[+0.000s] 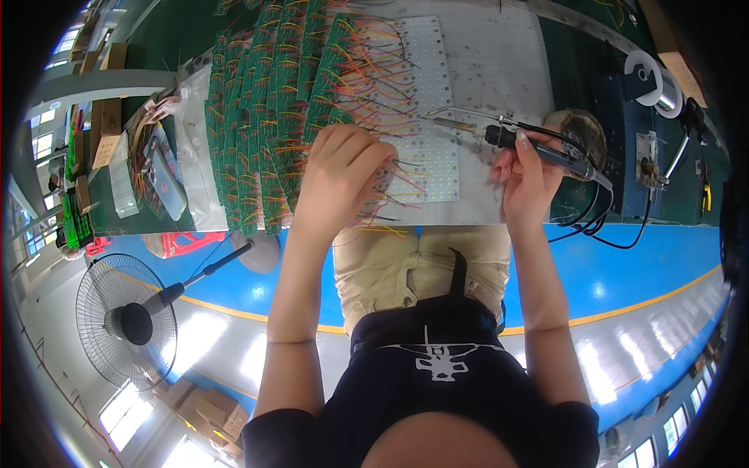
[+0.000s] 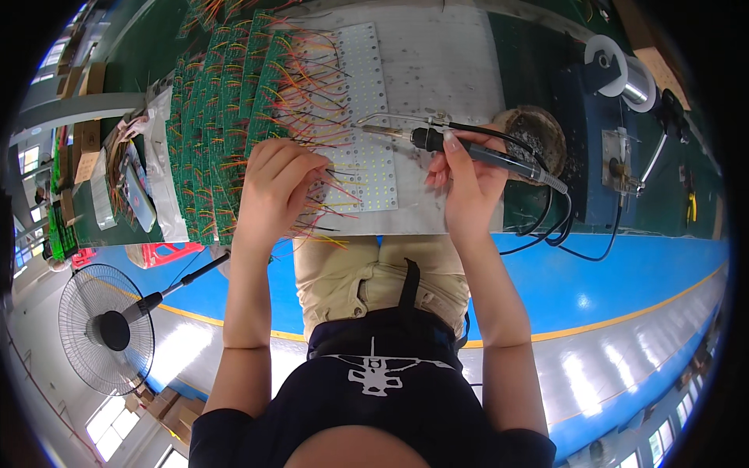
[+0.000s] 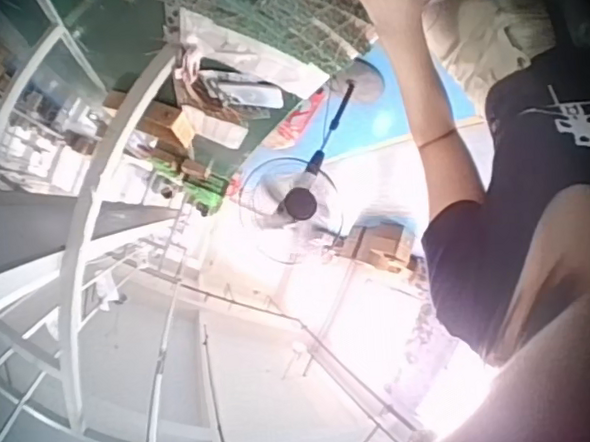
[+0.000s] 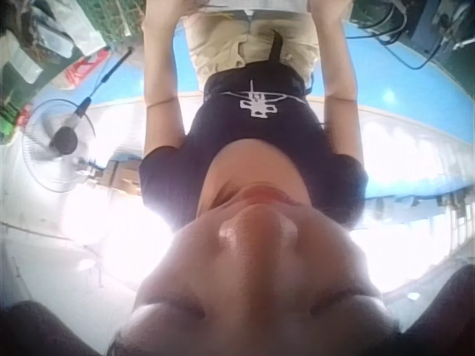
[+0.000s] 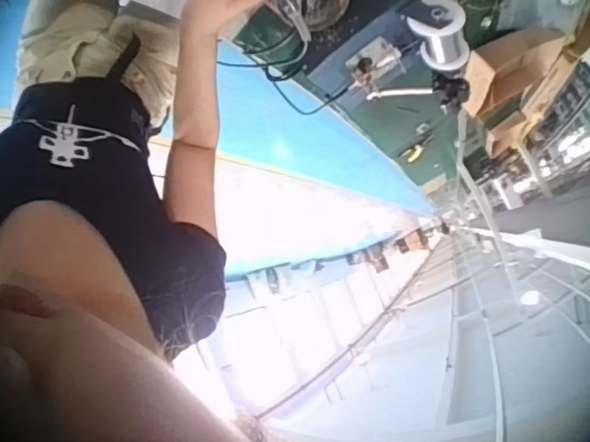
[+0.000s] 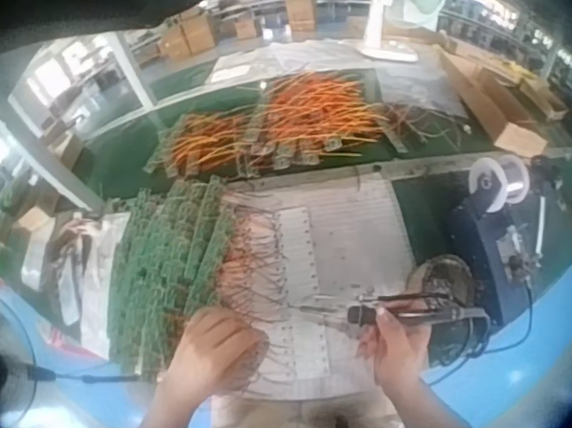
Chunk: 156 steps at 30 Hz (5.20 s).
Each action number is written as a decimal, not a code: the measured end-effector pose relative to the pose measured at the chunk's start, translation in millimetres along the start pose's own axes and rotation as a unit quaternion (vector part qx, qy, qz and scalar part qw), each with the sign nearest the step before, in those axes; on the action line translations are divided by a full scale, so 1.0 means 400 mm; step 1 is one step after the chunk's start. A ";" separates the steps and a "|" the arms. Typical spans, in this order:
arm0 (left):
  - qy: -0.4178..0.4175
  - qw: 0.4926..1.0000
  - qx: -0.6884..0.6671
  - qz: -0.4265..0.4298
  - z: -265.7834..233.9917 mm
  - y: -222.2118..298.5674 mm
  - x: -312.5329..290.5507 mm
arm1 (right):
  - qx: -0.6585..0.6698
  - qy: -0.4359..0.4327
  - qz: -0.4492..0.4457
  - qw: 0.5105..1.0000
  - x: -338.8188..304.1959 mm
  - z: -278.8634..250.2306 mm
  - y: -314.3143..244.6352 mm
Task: The person aligns wires connected to circuit boards onto contact pads on an LED panel and solders them in place using a soldering iron.
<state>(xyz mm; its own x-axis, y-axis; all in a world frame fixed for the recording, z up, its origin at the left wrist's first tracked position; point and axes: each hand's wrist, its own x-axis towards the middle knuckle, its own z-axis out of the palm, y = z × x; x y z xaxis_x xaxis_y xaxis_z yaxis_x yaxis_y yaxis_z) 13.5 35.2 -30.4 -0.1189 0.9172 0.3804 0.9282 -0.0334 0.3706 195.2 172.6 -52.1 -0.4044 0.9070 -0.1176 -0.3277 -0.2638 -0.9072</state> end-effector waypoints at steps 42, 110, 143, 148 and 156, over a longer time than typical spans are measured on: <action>0.154 0.983 0.028 -0.094 0.075 0.022 -0.027 | -0.113 0.036 -0.049 0.992 -0.005 0.014 0.011; 0.122 0.983 0.082 -0.112 -0.011 0.053 -0.019 | -0.043 0.029 -0.068 0.996 -0.001 0.011 0.012; 0.138 0.981 0.035 -0.133 0.058 0.071 -0.029 | -0.053 0.007 -0.041 0.998 -0.002 0.003 0.013; 0.140 0.979 0.034 -0.144 0.067 0.074 -0.036 | -0.055 0.010 -0.043 0.998 -0.006 0.004 0.011; 0.136 0.980 0.018 -0.147 0.079 0.068 -0.043 | -0.063 0.009 -0.039 0.997 -0.008 0.007 0.010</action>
<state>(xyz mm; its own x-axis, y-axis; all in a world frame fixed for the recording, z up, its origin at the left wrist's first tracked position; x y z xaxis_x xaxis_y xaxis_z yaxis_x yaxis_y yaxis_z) 51.9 31.1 -53.6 -0.4678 0.7452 0.4752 0.8510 0.2347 0.4697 192.7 167.6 -54.2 -0.3666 0.9290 -0.0506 -0.2480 -0.1501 -0.9571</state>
